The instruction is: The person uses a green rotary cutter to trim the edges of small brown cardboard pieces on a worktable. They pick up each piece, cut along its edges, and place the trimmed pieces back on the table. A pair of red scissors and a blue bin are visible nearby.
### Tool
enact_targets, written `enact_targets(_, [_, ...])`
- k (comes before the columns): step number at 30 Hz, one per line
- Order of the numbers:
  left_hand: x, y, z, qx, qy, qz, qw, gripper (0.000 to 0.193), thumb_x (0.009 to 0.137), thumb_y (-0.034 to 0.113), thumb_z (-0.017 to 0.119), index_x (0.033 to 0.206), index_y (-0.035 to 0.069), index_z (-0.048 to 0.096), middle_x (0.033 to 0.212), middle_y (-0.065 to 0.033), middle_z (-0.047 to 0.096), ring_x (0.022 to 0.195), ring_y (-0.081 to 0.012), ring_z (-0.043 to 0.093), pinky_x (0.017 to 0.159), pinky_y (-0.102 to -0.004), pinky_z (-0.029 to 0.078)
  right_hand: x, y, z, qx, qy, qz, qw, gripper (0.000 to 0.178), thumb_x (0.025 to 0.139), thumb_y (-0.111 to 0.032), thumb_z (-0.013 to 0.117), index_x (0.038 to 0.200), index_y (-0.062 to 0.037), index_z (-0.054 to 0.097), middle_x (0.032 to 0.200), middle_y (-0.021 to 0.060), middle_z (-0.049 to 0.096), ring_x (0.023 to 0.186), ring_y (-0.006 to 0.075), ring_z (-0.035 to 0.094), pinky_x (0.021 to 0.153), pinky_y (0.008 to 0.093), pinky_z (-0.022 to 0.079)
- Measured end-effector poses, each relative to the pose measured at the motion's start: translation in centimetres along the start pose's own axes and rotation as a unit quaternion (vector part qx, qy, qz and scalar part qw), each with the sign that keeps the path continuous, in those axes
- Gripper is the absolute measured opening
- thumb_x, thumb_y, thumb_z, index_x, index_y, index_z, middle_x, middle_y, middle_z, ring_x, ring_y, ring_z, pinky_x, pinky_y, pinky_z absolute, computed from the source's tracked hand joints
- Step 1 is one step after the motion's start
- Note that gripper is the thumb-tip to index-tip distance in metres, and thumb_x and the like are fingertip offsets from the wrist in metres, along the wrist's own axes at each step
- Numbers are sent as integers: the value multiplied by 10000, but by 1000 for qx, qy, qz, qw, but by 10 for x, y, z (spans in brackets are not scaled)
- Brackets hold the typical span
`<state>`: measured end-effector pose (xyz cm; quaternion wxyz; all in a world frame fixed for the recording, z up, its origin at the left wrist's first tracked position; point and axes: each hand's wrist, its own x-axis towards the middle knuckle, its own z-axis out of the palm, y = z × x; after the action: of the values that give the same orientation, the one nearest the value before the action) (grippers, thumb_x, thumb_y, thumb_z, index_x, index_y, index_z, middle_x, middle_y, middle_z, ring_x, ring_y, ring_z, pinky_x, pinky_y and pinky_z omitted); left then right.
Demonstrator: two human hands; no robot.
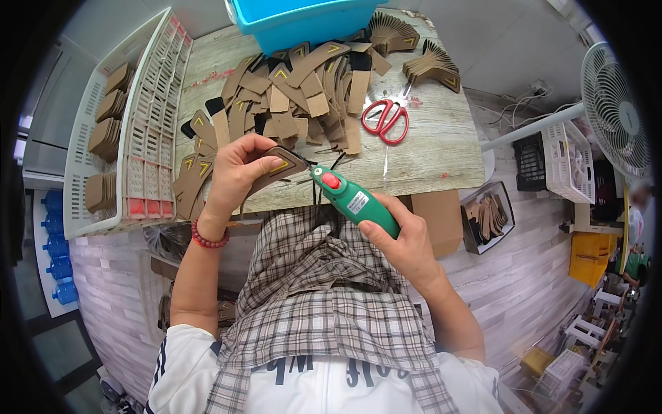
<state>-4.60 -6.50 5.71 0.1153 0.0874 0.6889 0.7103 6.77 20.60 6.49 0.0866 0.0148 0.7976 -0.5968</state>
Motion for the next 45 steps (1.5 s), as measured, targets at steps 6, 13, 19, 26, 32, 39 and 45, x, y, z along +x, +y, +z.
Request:
enact_targets(6, [2,4,-5,-18,-33,19,999,197,805,-43,691,948,-16,558,868,-35,640,777,-67,603,708,-203,503,1,-3,1,2,-16,2,1000,429,867,-246,698,1189,13,583,984,97,665,865,146,620,782,287,494])
enact_targets(13, [2,10,-4,18,-52,21,998,237,786,-53,707,897,9,507,841,-26,617,798,-72,606,721,-213,504,1,-5,3,26,-21,6,999,429,872,-251,695,1193,11,583,982,85,655,859,131,602,774,277,487])
enact_targets(19, [1,12,-1,42,-46,15,998,244,786,-49,706,874,21,490,787,-5,564,751,-57,591,656,-202,488,3,-6,2,20,-23,0,1000,420,870,-245,697,1181,15,586,961,78,650,824,120,593,745,270,484])
enact_targets(26, [3,7,3,27,-62,7,998,277,773,-49,721,844,27,464,776,1,531,738,-53,585,633,-197,490,6,-8,4,26,-23,-2,999,421,870,-246,697,1181,15,587,939,75,653,813,116,595,738,270,488])
enact_targets(32, [6,6,8,28,-81,-21,996,373,766,-90,711,824,78,383,787,-5,555,734,-62,584,676,-206,503,9,-6,6,28,-17,-12,999,420,866,-246,703,1185,1,588,887,61,656,759,103,591,698,259,487])
enact_targets(39, [14,-4,-16,-28,70,-26,997,472,845,-15,642,1295,-5,499,850,-3,609,802,-61,578,709,-185,468,9,4,6,71,39,17,997,422,879,-252,689,1213,-15,584,769,10,593,616,52,519,553,224,436])
enact_targets(45, [12,-27,-31,-368,294,-49,881,268,862,-27,544,1129,-37,516,1049,-157,612,940,-235,616,811,-357,527,1,0,9,56,43,16,997,414,884,-237,683,1214,-9,578,778,10,593,613,56,514,549,223,431])
